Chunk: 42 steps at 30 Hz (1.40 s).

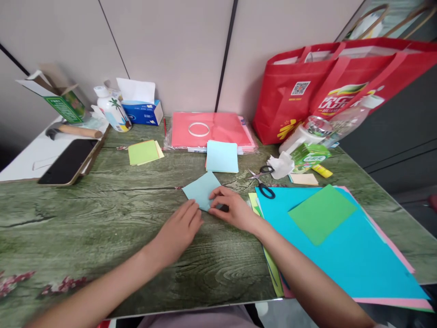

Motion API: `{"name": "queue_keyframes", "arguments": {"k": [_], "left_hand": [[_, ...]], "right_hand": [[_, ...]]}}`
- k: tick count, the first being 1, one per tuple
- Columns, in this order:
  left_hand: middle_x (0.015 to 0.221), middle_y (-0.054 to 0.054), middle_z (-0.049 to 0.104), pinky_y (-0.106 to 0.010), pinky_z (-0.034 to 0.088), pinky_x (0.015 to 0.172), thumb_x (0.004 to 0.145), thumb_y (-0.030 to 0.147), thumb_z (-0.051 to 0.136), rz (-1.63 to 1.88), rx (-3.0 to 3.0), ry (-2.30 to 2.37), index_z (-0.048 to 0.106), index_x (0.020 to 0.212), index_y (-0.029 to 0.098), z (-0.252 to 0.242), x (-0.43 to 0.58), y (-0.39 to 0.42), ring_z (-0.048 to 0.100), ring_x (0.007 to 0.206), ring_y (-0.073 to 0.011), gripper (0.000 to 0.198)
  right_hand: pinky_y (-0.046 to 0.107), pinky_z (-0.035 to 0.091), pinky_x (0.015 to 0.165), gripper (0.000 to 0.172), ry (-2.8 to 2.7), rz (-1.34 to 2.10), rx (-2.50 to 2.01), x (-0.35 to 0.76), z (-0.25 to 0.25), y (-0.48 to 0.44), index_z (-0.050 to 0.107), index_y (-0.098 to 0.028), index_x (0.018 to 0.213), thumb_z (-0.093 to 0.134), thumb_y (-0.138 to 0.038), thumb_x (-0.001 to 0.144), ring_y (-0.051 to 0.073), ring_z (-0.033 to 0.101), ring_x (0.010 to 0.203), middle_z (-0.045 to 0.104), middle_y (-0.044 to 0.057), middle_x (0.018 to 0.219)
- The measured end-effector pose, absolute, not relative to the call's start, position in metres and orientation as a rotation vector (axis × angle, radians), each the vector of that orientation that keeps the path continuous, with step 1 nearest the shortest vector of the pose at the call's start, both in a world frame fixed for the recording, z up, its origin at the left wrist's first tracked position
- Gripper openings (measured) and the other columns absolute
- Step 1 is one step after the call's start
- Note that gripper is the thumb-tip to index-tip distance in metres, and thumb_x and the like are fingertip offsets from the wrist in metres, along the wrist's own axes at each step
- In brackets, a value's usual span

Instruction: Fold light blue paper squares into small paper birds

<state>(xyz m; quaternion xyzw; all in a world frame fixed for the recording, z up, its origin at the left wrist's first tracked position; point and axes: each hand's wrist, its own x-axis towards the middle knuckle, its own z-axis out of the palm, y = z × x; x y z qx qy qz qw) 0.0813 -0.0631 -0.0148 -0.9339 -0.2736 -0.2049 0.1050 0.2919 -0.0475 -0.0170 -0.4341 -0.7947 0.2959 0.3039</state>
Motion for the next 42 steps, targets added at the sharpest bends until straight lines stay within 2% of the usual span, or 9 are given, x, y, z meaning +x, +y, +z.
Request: {"name": "queue_keyframes", "arguments": {"k": [9,13,17,23,26,30,35,39,42], "left_hand": [[0.129,-0.022,0.054,-0.049,0.044,0.099,0.095,0.019,0.032,-0.361,-2.723,-0.950,0.055,0.121,0.000,-0.021,0.098,-0.085,0.044,0.127,-0.0338,0.040],[0.136,-0.020,0.049,-0.043,0.045,0.100,0.094,0.017,0.031,-0.370,-2.769,-0.953,0.048,0.129,0.002,-0.024,0.097,-0.086,0.041,0.130,-0.0304,0.041],[0.129,-0.020,0.055,-0.047,0.044,0.099,0.091,0.013,0.038,-0.505,-2.767,-0.897,0.050,0.125,0.004,-0.020,0.094,-0.091,0.045,0.126,-0.0326,0.037],[0.113,-0.015,0.065,-0.039,0.049,0.093,0.090,0.009,0.037,-0.599,-2.835,-0.762,0.055,0.118,0.005,-0.011,0.087,-0.095,0.056,0.113,-0.0275,0.034],[0.121,-0.015,0.062,-0.041,0.048,0.095,0.090,0.008,0.036,-0.583,-2.877,-0.684,0.056,0.117,0.004,-0.008,0.086,-0.090,0.051,0.120,-0.0294,0.034],[0.130,-0.018,0.055,-0.045,0.043,0.101,0.089,0.010,0.041,-0.519,-2.895,-0.713,0.053,0.121,0.003,-0.010,0.088,-0.083,0.041,0.129,-0.0321,0.035],[0.140,-0.015,0.045,-0.042,0.040,0.104,0.090,0.013,0.041,-0.413,-2.920,-0.677,0.047,0.130,0.005,-0.012,0.090,-0.081,0.037,0.132,-0.0293,0.040],[0.131,-0.016,0.054,-0.043,0.047,0.099,0.090,0.013,0.042,-0.494,-2.928,-0.699,0.053,0.123,0.004,-0.010,0.086,-0.086,0.045,0.126,-0.0301,0.036],[0.112,-0.012,0.067,-0.040,0.050,0.096,0.088,0.013,0.047,-0.790,-2.951,-0.571,0.063,0.108,0.007,-0.007,0.082,-0.092,0.056,0.115,-0.0268,0.026]], "right_hand": [[0.028,0.049,0.065,0.008,-1.952,0.778,-1.237,0.291,-0.022,-0.043,0.065,-0.020,0.089,0.059,-0.023,0.085,0.012,0.056,0.070,0.058,0.007,0.103],[0.032,0.050,0.070,0.017,-1.967,0.697,-1.233,0.292,-0.024,-0.040,0.066,-0.022,0.096,0.052,-0.019,0.088,0.016,0.060,0.080,0.057,0.009,0.108],[0.034,0.050,0.076,0.022,-1.967,0.665,-1.222,0.292,-0.026,-0.039,0.067,-0.023,0.098,0.049,-0.016,0.089,0.019,0.059,0.093,0.057,0.009,0.110],[0.032,0.052,0.069,0.021,-1.953,0.731,-1.249,0.292,-0.024,-0.038,0.068,-0.024,0.099,0.052,-0.017,0.087,0.016,0.059,0.081,0.056,0.008,0.110],[0.031,0.052,0.065,0.020,-1.971,0.759,-1.269,0.292,-0.021,-0.039,0.068,-0.024,0.100,0.055,-0.019,0.086,0.015,0.058,0.077,0.053,0.009,0.114],[0.035,0.052,0.075,0.023,-2.033,0.688,-1.275,0.290,-0.019,-0.040,0.069,-0.022,0.101,0.052,-0.015,0.087,0.017,0.058,0.084,0.051,0.010,0.119],[0.036,0.052,0.072,0.021,-2.122,0.564,-1.314,0.286,-0.019,-0.043,0.069,-0.022,0.101,0.055,-0.019,0.086,0.016,0.056,0.079,0.051,0.011,0.121],[0.034,0.052,0.072,0.024,-2.114,0.534,-1.324,0.285,-0.019,-0.044,0.069,-0.021,0.101,0.050,-0.015,0.088,0.015,0.056,0.080,0.051,0.010,0.120],[0.033,0.052,0.071,0.029,-2.105,0.580,-1.333,0.287,-0.019,-0.043,0.068,-0.023,0.102,0.046,-0.011,0.088,0.014,0.056,0.079,0.050,0.010,0.119]]}}
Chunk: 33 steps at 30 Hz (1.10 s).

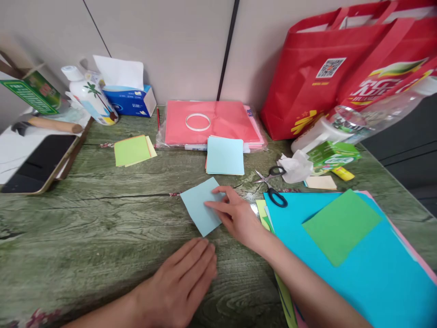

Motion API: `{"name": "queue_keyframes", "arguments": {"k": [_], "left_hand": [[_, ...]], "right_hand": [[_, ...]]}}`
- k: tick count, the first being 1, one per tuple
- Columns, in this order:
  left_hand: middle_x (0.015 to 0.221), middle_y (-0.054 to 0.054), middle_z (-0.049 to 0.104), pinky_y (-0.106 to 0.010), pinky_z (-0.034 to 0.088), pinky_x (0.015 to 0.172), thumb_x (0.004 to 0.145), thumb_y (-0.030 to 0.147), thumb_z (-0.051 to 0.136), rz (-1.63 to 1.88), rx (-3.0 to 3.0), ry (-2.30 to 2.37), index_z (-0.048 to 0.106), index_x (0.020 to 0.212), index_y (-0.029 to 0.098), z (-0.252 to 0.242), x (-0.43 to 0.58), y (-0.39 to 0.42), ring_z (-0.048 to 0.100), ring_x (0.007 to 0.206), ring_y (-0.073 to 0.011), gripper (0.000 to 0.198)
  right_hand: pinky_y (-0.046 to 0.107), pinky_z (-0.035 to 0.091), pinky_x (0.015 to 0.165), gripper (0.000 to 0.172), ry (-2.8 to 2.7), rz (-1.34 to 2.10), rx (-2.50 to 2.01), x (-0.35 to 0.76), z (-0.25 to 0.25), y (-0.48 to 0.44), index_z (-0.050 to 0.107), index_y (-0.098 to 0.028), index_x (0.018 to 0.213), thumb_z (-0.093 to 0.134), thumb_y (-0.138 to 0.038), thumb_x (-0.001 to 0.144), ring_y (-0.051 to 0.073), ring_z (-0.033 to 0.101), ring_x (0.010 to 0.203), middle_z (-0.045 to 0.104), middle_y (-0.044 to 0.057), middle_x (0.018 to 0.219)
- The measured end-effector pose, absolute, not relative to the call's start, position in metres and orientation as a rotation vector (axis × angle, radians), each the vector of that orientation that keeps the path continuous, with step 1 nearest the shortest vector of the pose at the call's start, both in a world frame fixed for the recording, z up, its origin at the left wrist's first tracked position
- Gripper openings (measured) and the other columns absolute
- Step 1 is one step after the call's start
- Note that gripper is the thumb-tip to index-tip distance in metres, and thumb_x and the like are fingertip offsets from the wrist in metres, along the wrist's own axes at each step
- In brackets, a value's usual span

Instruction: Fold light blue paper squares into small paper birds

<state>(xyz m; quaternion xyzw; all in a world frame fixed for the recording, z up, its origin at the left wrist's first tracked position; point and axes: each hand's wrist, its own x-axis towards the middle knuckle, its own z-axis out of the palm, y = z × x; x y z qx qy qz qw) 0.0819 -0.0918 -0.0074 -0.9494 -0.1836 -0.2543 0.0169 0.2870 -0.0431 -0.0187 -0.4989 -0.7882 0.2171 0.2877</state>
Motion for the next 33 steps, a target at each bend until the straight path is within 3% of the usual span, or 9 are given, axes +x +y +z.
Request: {"name": "queue_keyframes", "arguments": {"k": [3,10,20,33], "left_hand": [[0.094,-0.011,0.073,-0.034,0.055,0.090,0.082,0.014,0.059,-0.960,-2.880,-0.617,0.067,0.091,0.006,-0.005,0.083,-0.094,0.065,0.099,-0.0235,0.014],[0.111,-0.020,0.066,-0.045,0.054,0.091,0.087,0.015,0.054,-0.732,-2.882,-0.669,0.063,0.104,0.001,-0.003,0.091,-0.081,0.059,0.110,-0.0318,0.024],[0.127,-0.019,0.057,-0.045,0.049,0.097,0.094,0.026,0.044,-0.506,-2.864,-0.737,0.055,0.119,0.002,-0.015,0.092,-0.076,0.047,0.124,-0.0316,0.037],[0.135,-0.021,0.049,-0.049,0.046,0.099,0.093,0.021,0.043,-0.393,-3.017,-0.729,0.050,0.125,0.009,-0.019,0.084,-0.070,0.036,0.132,-0.0337,0.035]], "right_hand": [[0.033,0.052,0.070,0.031,-2.107,0.603,-1.338,0.289,-0.018,-0.042,0.068,-0.023,0.102,0.045,-0.008,0.087,0.013,0.056,0.076,0.049,0.010,0.119],[0.035,0.053,0.071,0.033,-2.094,0.641,-1.348,0.289,-0.018,-0.043,0.068,-0.022,0.104,0.046,-0.006,0.085,0.014,0.056,0.077,0.047,0.011,0.118],[0.036,0.052,0.072,0.025,-2.042,0.698,-1.364,0.287,-0.020,-0.044,0.068,-0.021,0.102,0.050,-0.013,0.087,0.013,0.056,0.074,0.047,0.010,0.116],[0.031,0.052,0.067,0.031,-1.974,0.930,-1.359,0.294,-0.011,-0.044,0.064,-0.023,0.107,0.050,-0.008,0.084,0.009,0.051,0.067,0.045,0.009,0.119]]}}
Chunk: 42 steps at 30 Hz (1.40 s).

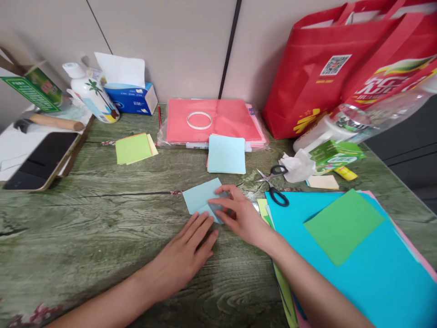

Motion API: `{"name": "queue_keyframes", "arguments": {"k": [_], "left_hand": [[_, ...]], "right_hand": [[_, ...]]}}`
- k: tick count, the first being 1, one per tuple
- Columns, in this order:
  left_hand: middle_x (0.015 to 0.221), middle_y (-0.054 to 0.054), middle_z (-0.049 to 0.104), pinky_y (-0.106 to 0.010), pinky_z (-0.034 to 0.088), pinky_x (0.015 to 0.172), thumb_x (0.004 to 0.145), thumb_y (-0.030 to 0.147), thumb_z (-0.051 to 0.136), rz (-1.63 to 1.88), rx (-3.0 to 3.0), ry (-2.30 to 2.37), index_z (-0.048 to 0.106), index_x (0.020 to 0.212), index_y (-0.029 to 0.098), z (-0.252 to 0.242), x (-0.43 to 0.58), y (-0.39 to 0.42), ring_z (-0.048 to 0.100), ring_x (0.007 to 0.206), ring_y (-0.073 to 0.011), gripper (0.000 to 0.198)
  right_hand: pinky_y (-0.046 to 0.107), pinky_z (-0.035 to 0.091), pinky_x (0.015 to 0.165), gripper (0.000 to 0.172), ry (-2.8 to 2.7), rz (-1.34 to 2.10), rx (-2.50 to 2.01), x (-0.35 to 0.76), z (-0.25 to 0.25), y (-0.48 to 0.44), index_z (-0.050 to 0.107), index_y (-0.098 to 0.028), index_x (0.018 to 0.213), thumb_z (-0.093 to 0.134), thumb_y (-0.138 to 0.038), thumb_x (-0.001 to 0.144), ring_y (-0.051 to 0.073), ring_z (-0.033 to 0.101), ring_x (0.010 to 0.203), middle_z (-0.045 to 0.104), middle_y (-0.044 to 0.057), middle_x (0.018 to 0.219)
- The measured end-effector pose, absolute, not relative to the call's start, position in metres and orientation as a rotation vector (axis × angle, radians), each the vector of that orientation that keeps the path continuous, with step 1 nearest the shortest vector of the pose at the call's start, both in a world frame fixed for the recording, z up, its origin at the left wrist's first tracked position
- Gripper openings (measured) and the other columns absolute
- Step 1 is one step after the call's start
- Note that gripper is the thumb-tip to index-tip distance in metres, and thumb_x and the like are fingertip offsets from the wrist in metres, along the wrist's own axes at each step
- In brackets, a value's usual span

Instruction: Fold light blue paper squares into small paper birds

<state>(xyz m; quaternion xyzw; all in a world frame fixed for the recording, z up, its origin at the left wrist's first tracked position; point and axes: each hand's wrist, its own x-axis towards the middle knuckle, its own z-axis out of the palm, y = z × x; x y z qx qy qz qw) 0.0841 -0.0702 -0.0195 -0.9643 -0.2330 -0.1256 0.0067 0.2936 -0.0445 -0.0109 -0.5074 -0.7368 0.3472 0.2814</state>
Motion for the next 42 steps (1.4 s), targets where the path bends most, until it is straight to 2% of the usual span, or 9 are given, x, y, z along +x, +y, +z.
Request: {"name": "queue_keyframes", "arguments": {"k": [6,16,20,24,29,35,38,42], "left_hand": [[0.135,-0.021,0.048,-0.048,0.045,0.101,0.092,0.021,0.045,-0.359,-3.028,-0.753,0.047,0.127,0.010,-0.023,0.082,-0.070,0.031,0.134,-0.0329,0.037],[0.130,-0.015,0.055,-0.053,0.041,0.102,0.087,0.011,0.048,-0.398,-2.984,-0.732,0.054,0.121,0.007,-0.018,0.081,-0.070,0.043,0.126,-0.0347,0.034],[0.128,-0.017,0.057,-0.055,0.040,0.102,0.087,0.010,0.046,-0.414,-2.942,-0.710,0.056,0.118,0.005,-0.011,0.082,-0.071,0.044,0.125,-0.0362,0.033],[0.127,-0.019,0.057,-0.045,0.047,0.097,0.086,0.006,0.040,-0.372,-2.945,-0.703,0.053,0.120,0.003,-0.008,0.083,-0.071,0.048,0.123,-0.0327,0.036],[0.132,-0.020,0.053,-0.045,0.044,0.100,0.084,0.002,0.036,-0.302,-2.960,-0.702,0.048,0.125,0.004,-0.009,0.082,-0.071,0.038,0.131,-0.0323,0.043],[0.138,-0.022,0.045,-0.047,0.046,0.099,0.088,0.008,0.041,-0.269,-3.003,-0.705,0.048,0.125,0.006,-0.016,0.079,-0.070,0.028,0.135,-0.0359,0.038],[0.139,-0.023,0.042,-0.049,0.045,0.099,0.090,0.011,0.042,-0.284,-3.026,-0.693,0.048,0.126,0.007,-0.019,0.078,-0.068,0.023,0.136,-0.0365,0.037],[0.137,-0.025,0.044,-0.050,0.046,0.097,0.090,0.012,0.042,-0.310,-3.059,-0.671,0.050,0.123,0.006,-0.017,0.078,-0.066,0.024,0.135,-0.0383,0.034]], "right_hand": [[0.031,0.053,0.072,0.051,-2.128,1.032,-1.317,0.300,-0.001,-0.046,0.055,-0.027,0.123,0.049,-0.002,0.080,0.009,0.056,0.073,0.040,0.009,0.131],[0.031,0.055,0.073,0.051,-2.191,1.093,-1.290,0.305,0.002,-0.048,0.053,-0.029,0.124,0.054,-0.005,0.080,0.013,0.058,0.086,0.036,0.008,0.138],[0.031,0.055,0.072,0.052,-2.167,1.112,-1.316,0.305,0.003,-0.048,0.052,-0.029,0.126,0.055,-0.004,0.080,0.010,0.058,0.076,0.036,0.008,0.138],[0.031,0.055,0.071,0.056,-2.157,1.145,-1.308,0.305,0.003,-0.048,0.046,-0.031,0.131,0.053,-0.005,0.081,0.006,0.056,0.067,0.035,0.008,0.138],[0.029,0.055,0.070,0.050,-2.147,1.141,-1.293,0.306,0.003,-0.047,0.050,-0.030,0.128,0.055,-0.010,0.082,0.010,0.058,0.078,0.037,0.008,0.137],[0.027,0.054,0.066,0.045,-2.099,1.151,-1.281,0.306,0.003,-0.044,0.050,-0.029,0.127,0.053,-0.013,0.085,0.010,0.057,0.074,0.041,0.008,0.134],[0.030,0.054,0.073,0.042,-2.092,1.132,-1.255,0.306,0.002,-0.044,0.053,-0.029,0.126,0.050,-0.012,0.088,0.010,0.058,0.076,0.043,0.008,0.132],[0.035,0.051,0.085,0.039,-2.141,1.053,-1.253,0.305,0.000,-0.044,0.056,-0.028,0.122,0.049,-0.011,0.088,0.015,0.058,0.093,0.042,0.008,0.132]]}}
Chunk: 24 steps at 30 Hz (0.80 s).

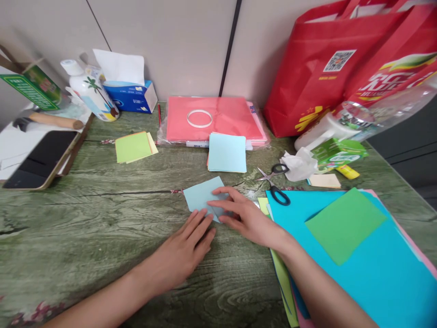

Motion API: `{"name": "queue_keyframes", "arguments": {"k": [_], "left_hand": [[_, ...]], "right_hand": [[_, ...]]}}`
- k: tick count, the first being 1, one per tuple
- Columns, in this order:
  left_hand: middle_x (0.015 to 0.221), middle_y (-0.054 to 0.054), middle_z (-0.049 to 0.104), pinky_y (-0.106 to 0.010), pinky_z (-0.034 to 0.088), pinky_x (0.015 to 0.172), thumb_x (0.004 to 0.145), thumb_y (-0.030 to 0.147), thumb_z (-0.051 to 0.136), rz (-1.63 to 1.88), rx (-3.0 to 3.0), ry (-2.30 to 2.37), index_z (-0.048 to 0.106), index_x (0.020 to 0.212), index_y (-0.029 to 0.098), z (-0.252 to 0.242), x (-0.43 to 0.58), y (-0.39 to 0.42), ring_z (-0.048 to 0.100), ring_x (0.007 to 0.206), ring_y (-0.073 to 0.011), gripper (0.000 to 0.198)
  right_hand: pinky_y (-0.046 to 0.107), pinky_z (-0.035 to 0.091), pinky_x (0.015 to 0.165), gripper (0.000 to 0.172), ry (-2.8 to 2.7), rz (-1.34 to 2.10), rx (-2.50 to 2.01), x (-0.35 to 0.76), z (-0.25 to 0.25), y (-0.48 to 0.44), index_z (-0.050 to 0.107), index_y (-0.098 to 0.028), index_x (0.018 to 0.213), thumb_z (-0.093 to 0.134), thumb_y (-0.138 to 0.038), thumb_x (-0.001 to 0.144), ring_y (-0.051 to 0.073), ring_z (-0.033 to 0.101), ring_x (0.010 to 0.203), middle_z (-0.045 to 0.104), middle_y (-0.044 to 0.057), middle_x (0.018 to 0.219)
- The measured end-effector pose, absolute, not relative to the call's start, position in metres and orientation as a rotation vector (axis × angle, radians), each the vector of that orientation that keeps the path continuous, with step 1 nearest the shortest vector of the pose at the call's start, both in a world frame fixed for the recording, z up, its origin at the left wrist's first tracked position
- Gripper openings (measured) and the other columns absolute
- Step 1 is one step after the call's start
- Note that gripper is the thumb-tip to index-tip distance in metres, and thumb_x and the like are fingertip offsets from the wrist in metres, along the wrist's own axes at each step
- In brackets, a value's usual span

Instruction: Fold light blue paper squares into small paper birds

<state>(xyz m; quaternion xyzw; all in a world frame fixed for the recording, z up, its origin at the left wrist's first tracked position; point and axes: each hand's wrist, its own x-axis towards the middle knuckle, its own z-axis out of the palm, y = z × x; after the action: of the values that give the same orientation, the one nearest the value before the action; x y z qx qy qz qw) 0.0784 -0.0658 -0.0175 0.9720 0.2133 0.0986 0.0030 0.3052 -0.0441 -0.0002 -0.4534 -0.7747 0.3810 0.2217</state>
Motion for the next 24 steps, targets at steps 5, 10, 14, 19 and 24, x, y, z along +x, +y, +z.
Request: {"name": "queue_keyframes", "arguments": {"k": [5,10,14,19,24], "left_hand": [[0.134,-0.023,0.048,-0.048,0.047,0.097,0.091,0.012,0.040,0.341,3.030,0.673,0.051,0.122,0.007,-0.0153,0.0786,-0.0654,0.025,0.135,-0.0362,0.034],[0.137,-0.022,0.046,-0.048,0.042,0.102,0.088,0.009,0.043,0.320,3.045,0.708,0.049,0.125,0.007,-0.0150,0.0790,-0.0687,0.022,0.137,-0.0339,0.037],[0.140,-0.021,0.042,-0.049,0.039,0.105,0.086,0.007,0.044,0.309,3.033,0.714,0.046,0.128,0.007,-0.0157,0.0792,-0.0702,0.020,0.137,-0.0330,0.041],[0.142,-0.021,0.040,-0.050,0.040,0.103,0.089,0.010,0.043,0.283,3.008,0.706,0.045,0.129,0.008,-0.0198,0.0773,-0.0694,0.017,0.138,-0.0340,0.040],[0.142,-0.021,0.039,-0.050,0.042,0.102,0.090,0.014,0.045,0.252,3.024,0.729,0.046,0.128,0.009,-0.0230,0.0771,-0.0696,0.020,0.137,-0.0356,0.039]], "right_hand": [[0.037,0.050,0.087,0.036,-2.175,1.006,-1.272,0.3036,-0.0014,-0.0458,0.058,-0.026,0.119,0.052,-0.012,0.087,0.014,0.058,0.090,0.041,0.008,0.133],[0.037,0.051,0.086,0.034,-2.188,0.969,-1.283,0.3032,-0.0011,-0.0467,0.060,-0.026,0.118,0.052,-0.013,0.087,0.015,0.058,0.090,0.042,0.008,0.133],[0.038,0.051,0.087,0.035,-2.195,0.967,-1.278,0.3032,-0.0019,-0.0468,0.059,-0.027,0.119,0.052,-0.013,0.088,0.015,0.058,0.092,0.041,0.008,0.134],[0.038,0.048,0.093,0.036,-2.161,1.006,-1.271,0.3033,-0.0034,-0.0469,0.058,-0.026,0.120,0.052,-0.011,0.087,0.017,0.055,0.104,0.039,0.008,0.135],[0.030,0.055,0.074,0.041,-2.067,1.187,-1.263,0.3082,-0.0032,-0.0444,0.057,-0.027,0.120,0.052,-0.009,0.084,0.013,0.058,0.089,0.039,0.008,0.136]]}}
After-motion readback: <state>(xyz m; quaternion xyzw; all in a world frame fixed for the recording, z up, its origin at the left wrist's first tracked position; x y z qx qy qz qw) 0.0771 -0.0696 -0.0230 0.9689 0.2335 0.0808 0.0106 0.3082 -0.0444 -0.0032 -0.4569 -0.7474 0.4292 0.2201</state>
